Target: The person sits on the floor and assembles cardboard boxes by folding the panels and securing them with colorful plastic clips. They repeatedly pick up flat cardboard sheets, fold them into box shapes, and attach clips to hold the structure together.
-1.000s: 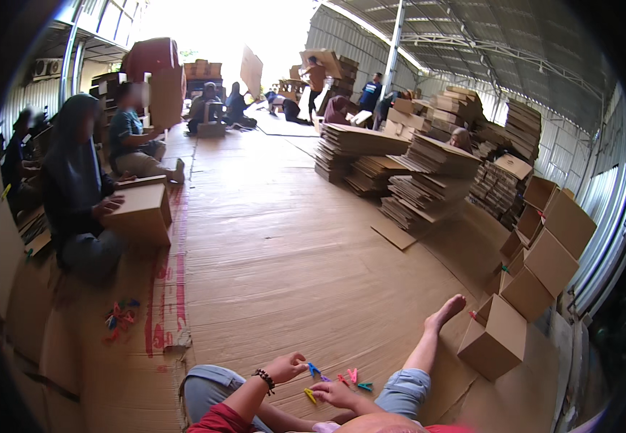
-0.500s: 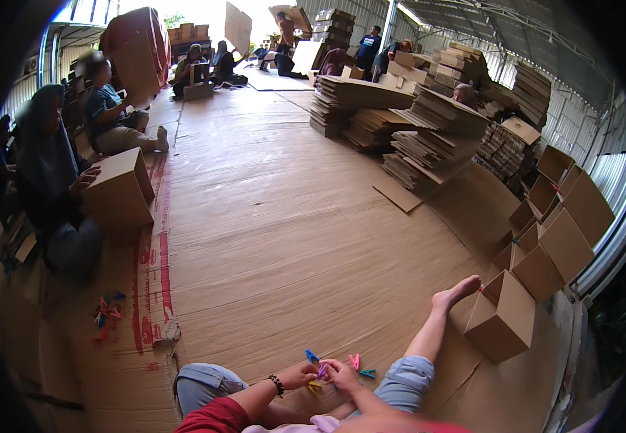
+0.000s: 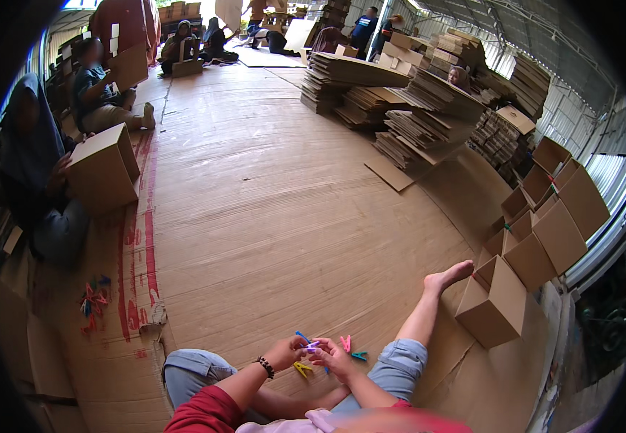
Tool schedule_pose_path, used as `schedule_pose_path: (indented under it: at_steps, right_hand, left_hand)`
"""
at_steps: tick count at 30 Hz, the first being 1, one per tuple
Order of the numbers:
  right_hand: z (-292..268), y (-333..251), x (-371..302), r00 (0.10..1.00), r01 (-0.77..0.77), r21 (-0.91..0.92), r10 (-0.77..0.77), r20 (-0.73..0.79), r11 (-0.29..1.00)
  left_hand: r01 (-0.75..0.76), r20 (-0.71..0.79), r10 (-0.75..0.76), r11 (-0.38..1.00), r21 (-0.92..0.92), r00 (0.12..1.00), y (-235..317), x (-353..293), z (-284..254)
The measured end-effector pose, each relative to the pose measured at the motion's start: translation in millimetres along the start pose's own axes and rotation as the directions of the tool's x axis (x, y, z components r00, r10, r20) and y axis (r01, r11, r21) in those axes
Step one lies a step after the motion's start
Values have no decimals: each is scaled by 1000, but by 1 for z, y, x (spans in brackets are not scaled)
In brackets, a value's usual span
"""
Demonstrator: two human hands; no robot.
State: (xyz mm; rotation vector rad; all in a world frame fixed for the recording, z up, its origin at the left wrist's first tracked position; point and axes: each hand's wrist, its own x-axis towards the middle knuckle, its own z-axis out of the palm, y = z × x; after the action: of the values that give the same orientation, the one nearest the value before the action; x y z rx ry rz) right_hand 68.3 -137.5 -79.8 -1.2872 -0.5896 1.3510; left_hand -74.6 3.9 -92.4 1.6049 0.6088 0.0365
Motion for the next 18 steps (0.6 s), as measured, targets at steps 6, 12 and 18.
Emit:
schedule_pose_path:
  at_steps: [6, 12, 18]
  right_hand:
    - [-9, 9, 4, 999, 44, -36, -43, 20, 998]
    - [-11, 13, 6, 991, 88, 12, -86, -106, 996]
    - [-18, 21, 2, 984, 80, -64, -89, -154, 995]
  left_hand:
    - [-42, -11, 42, 999, -1, 999, 11, -7, -1]
    - [-177, -285, 87, 935, -307, 955, 24, 4, -35]
    - [-195, -466, -27, 886, -421, 884, 69, 1, -131]
